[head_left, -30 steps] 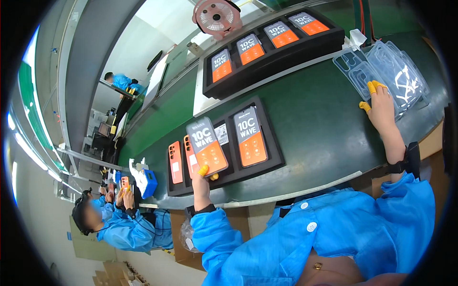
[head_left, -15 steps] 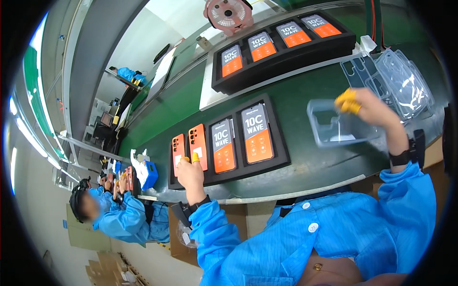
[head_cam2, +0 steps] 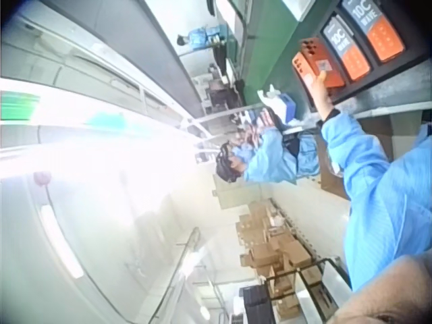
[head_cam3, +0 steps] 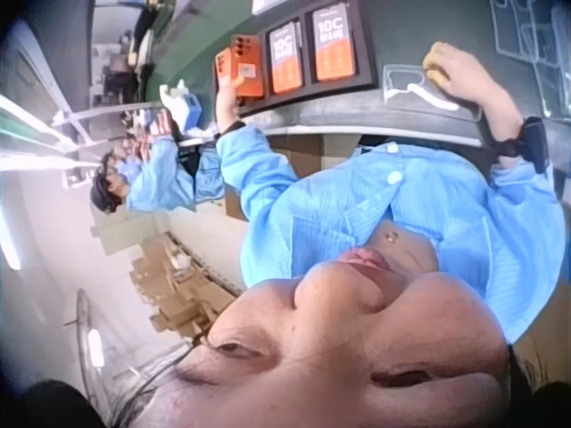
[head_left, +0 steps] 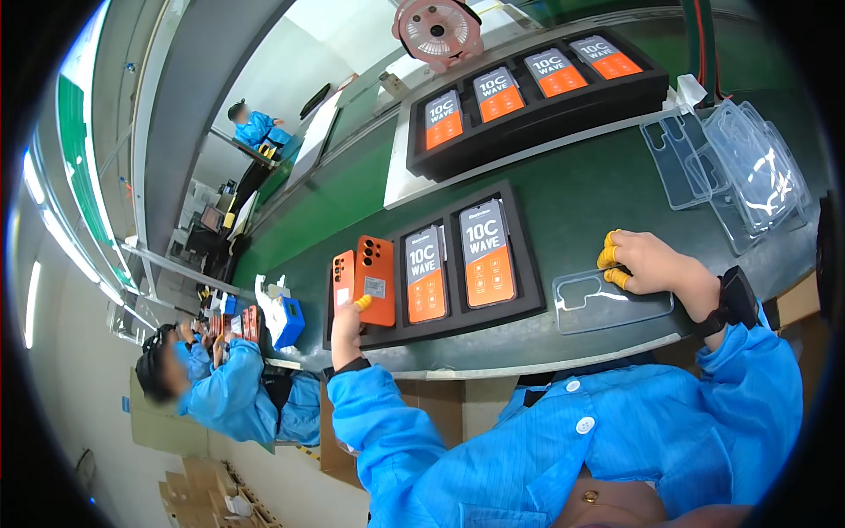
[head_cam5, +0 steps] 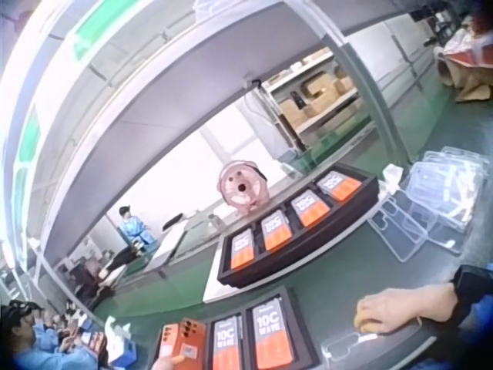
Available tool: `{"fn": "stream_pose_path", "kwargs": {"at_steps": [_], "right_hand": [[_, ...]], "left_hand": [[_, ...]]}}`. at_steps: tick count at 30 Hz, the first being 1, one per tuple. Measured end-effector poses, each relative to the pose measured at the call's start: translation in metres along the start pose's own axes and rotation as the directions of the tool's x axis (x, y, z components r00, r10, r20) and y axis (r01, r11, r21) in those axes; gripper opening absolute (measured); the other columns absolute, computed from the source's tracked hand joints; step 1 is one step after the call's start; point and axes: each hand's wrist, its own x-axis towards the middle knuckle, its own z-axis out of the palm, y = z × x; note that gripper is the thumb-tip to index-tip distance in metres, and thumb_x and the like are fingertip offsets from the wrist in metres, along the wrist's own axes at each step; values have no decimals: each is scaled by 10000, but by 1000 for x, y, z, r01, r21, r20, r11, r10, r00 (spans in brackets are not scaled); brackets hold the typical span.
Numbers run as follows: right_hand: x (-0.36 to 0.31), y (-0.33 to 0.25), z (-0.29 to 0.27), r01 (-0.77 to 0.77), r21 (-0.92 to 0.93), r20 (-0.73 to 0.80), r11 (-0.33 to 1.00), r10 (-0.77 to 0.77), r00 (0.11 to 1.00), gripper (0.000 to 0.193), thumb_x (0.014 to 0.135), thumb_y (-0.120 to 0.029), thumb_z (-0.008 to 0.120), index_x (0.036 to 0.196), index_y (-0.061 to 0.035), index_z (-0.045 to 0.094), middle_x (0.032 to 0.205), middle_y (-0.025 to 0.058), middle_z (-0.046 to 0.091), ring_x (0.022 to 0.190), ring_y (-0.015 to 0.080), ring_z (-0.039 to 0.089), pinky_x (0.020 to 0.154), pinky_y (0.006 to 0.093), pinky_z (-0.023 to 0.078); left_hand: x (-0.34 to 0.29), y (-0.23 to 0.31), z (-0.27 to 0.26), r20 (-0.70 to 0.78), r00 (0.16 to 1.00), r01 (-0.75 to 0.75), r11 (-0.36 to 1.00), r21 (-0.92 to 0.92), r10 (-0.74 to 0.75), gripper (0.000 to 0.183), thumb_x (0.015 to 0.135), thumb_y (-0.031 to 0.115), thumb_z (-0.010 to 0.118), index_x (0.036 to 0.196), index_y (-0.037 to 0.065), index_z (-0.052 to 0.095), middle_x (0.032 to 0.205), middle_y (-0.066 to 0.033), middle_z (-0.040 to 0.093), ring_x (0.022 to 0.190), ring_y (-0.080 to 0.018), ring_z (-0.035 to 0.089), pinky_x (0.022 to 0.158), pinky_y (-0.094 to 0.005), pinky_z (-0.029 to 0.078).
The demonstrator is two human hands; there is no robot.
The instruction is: Placing mobile phones into protective cases and plastic sleeves on a factory assembly line.
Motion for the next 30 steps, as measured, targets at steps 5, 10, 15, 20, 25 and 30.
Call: {"fn": "stream_pose_path", "kwargs": {"at_steps": [5,10,15,20,25,30], "right_hand": [[11,-24,-20,-109,243,-154,964,149,977,327,734,-236,619,957,-10,544,820,113,500,791,234,521,704,293,428],[42,-38,17,63,858,-238,509,285,929,364,835,-268,521,1044,27,479,919,76,537,835,135,508,740,286,410],[49,-48,-1,73,913,-291,401,516,806,274,829,-185,532,1014,16,504,871,38,569,775,67,507,683,220,417],[0,-44,-48,161,136,-424,978,-89,901,194,711,-184,632,824,-31,588,663,74,561,533,182,534,491,259,422],[-29,-45,-21,317,-234,7,919,-325,946,181,602,-181,643,726,-65,581,638,39,491,638,200,535,542,311,442],[-28,-55,-18,99,-266,-27,959,-110,994,238,587,-178,652,771,-36,599,767,81,523,808,228,523,771,314,400]], "left_hand": [[-46,20,47,30,975,-174,839,-515,221,338,822,117,464,1133,-12,435,1084,-102,514,959,-213,531,786,-316,448],[-102,43,158,307,856,-83,696,-713,416,329,820,142,499,1100,-28,466,1080,-94,521,971,-164,510,831,-281,398],[-110,58,209,487,483,-875,415,248,728,313,744,239,592,877,-27,492,799,-150,481,778,-322,463,656,-385,381],[-110,38,207,548,365,-918,195,345,753,666,605,312,704,1086,-46,415,1012,-193,450,975,-367,408,833,-404,355],[-119,39,211,638,346,-935,200,292,688,933,463,276,782,1196,-68,318,1068,-200,453,1067,-386,367,898,-421,320],[-121,40,212,725,405,-913,292,285,557,882,518,214,752,1228,-45,298,1124,-164,455,1103,-362,356,962,-402,240]]}}
